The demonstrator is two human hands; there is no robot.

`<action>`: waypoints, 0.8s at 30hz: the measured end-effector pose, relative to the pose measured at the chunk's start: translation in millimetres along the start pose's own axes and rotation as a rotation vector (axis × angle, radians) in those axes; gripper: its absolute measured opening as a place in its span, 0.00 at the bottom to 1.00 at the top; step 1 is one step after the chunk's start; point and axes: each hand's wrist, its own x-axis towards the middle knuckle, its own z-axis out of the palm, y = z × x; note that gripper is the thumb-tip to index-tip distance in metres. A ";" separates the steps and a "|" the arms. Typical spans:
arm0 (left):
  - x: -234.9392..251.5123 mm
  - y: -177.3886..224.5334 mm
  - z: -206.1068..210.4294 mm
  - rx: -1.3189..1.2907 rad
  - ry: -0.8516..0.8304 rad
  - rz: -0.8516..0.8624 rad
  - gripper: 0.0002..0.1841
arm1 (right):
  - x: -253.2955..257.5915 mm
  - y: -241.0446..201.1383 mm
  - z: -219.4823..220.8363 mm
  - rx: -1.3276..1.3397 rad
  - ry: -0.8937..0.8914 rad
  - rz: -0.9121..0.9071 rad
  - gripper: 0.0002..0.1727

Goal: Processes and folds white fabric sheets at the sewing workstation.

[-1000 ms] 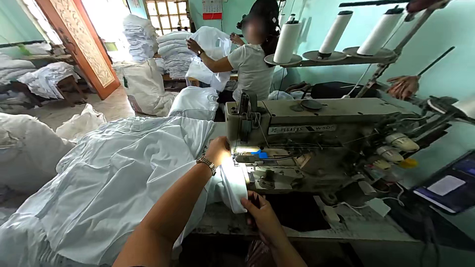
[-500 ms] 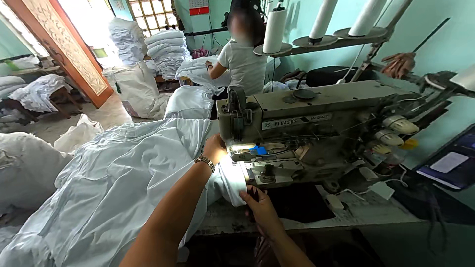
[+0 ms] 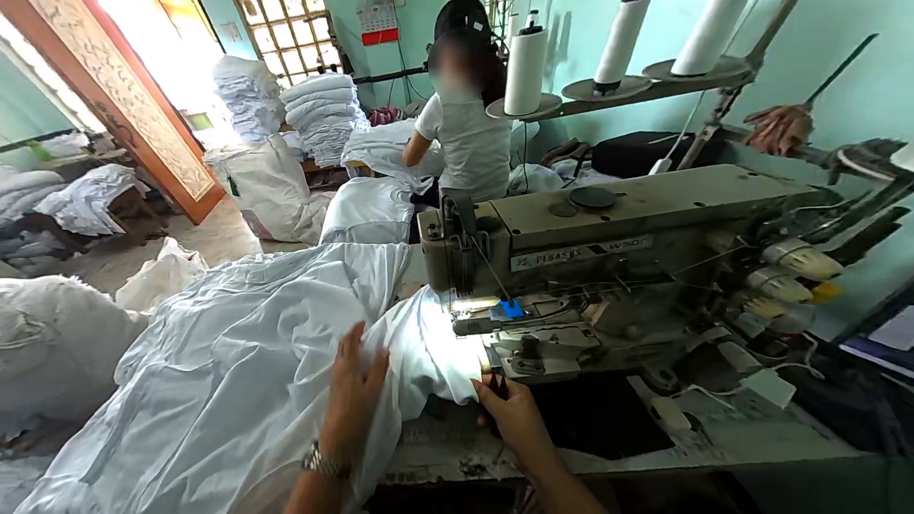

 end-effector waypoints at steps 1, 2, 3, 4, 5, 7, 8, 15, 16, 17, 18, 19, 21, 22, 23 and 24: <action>-19.2 -5.5 4.1 0.059 -0.016 -0.064 0.34 | 0.6 1.7 1.9 0.005 0.016 -0.008 0.07; -30.2 -6.5 9.7 0.114 -0.051 -0.101 0.30 | 0.9 2.9 4.1 0.014 0.036 -0.015 0.07; -35.2 -3.1 14.4 0.146 -0.077 -0.105 0.22 | -0.5 4.1 6.1 0.024 0.058 -0.020 0.07; -35.1 2.3 16.2 0.133 -0.068 -0.072 0.18 | -1.9 5.0 7.4 0.029 0.073 -0.022 0.08; -29.6 7.2 16.0 0.068 0.013 0.015 0.16 | -1.8 5.3 8.5 0.025 0.081 -0.027 0.07; -13.9 25.8 5.1 -0.119 0.210 0.189 0.19 | 0.4 4.4 7.9 -0.003 0.077 -0.021 0.06; -7.0 35.8 -4.2 -0.161 0.290 0.259 0.21 | 0.9 2.9 6.6 -0.034 0.068 -0.004 0.06; 20.5 -26.6 -18.6 0.105 0.206 0.025 0.20 | -2.5 8.8 -10.5 -0.100 -0.068 -0.056 0.11; 13.9 -25.5 -17.2 0.085 0.242 0.088 0.18 | -1.2 7.7 -14.9 -0.122 -0.077 -0.052 0.12; 5.3 -19.1 -16.8 0.064 0.275 0.181 0.15 | -1.7 7.3 -18.6 -0.161 -0.062 -0.064 0.13; -2.5 -9.7 -17.0 0.040 0.285 0.286 0.12 | -3.8 7.1 -21.7 -0.216 -0.021 -0.105 0.14; -7.6 1.1 -17.3 0.019 0.268 0.390 0.12 | -6.3 6.2 -23.8 -0.278 0.039 -0.179 0.16; -8.7 22.1 -17.8 0.025 0.168 0.562 0.13 | -6.4 -2.1 -25.0 -0.325 0.125 -0.359 0.17; -5.5 29.7 -16.7 0.054 0.104 0.624 0.13 | -3.3 -8.7 -24.3 -0.313 0.128 -0.438 0.17; 0.0 35.2 -14.5 0.094 0.030 0.668 0.13 | 2.0 -15.5 -22.9 -0.296 0.103 -0.515 0.17; 6.6 38.7 -11.3 0.132 -0.044 0.698 0.14 | 9.1 -21.5 -21.3 -0.288 0.053 -0.591 0.16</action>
